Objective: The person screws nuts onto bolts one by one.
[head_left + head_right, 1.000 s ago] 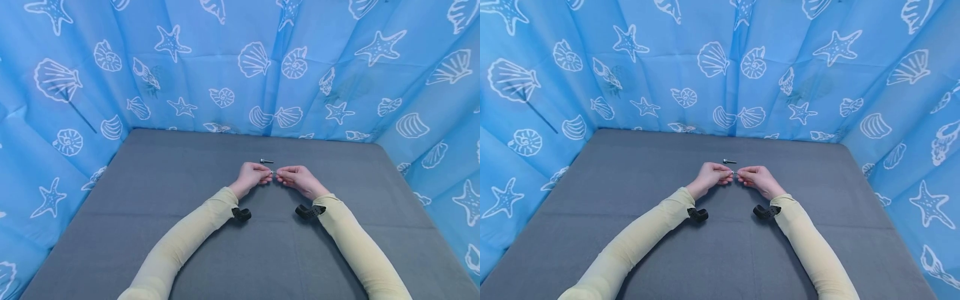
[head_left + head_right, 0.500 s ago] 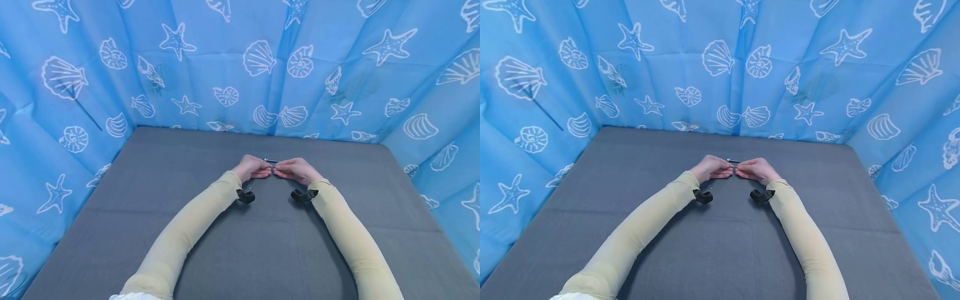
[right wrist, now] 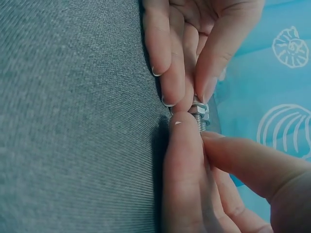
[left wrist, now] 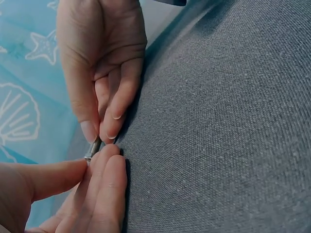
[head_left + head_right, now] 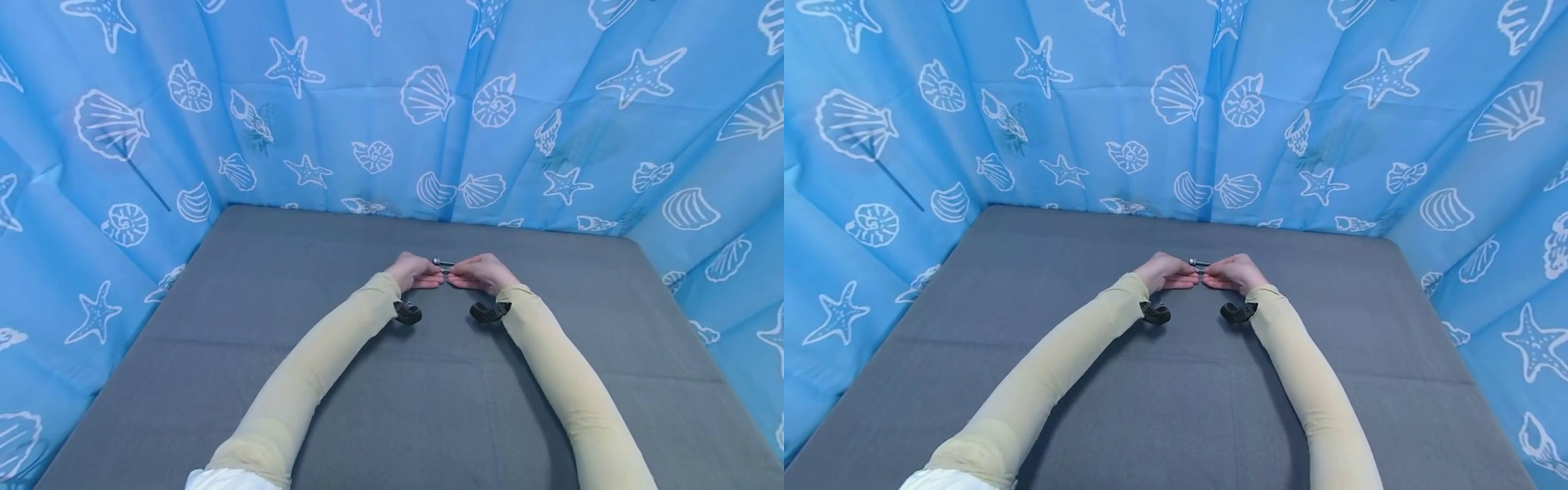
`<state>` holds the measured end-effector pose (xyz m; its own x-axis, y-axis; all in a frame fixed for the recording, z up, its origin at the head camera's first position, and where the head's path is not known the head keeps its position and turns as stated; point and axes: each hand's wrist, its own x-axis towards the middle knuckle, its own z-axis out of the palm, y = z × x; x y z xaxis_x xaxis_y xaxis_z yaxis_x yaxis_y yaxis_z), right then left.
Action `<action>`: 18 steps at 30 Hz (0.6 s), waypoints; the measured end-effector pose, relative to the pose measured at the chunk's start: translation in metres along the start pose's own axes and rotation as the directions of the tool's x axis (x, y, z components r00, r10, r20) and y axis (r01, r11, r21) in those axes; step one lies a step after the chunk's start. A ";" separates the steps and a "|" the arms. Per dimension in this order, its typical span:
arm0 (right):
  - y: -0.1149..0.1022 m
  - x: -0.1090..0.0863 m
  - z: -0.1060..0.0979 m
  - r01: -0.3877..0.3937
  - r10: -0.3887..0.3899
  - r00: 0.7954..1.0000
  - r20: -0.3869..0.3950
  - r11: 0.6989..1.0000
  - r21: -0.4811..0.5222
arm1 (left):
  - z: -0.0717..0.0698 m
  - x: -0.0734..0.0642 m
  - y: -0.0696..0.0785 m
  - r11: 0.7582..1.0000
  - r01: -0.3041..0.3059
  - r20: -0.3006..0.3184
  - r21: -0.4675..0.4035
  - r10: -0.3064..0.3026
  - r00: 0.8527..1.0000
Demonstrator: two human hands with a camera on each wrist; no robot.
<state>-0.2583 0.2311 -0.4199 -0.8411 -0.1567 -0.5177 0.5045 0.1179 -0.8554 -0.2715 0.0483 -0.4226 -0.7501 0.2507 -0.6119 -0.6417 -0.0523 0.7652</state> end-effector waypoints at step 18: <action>0.003 0.001 0.003 0.016 -0.019 0.998 -0.053 0.998 -0.061 | -0.005 -0.007 -0.002 1.000 -0.029 0.009 0.001 0.029 1.000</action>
<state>-0.2571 0.2279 -0.4236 -0.8598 -0.1062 -0.4995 0.4783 0.1751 -0.8606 -0.2656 0.0414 -0.4213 -0.7671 0.2579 -0.5874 -0.6193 -0.0588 0.7829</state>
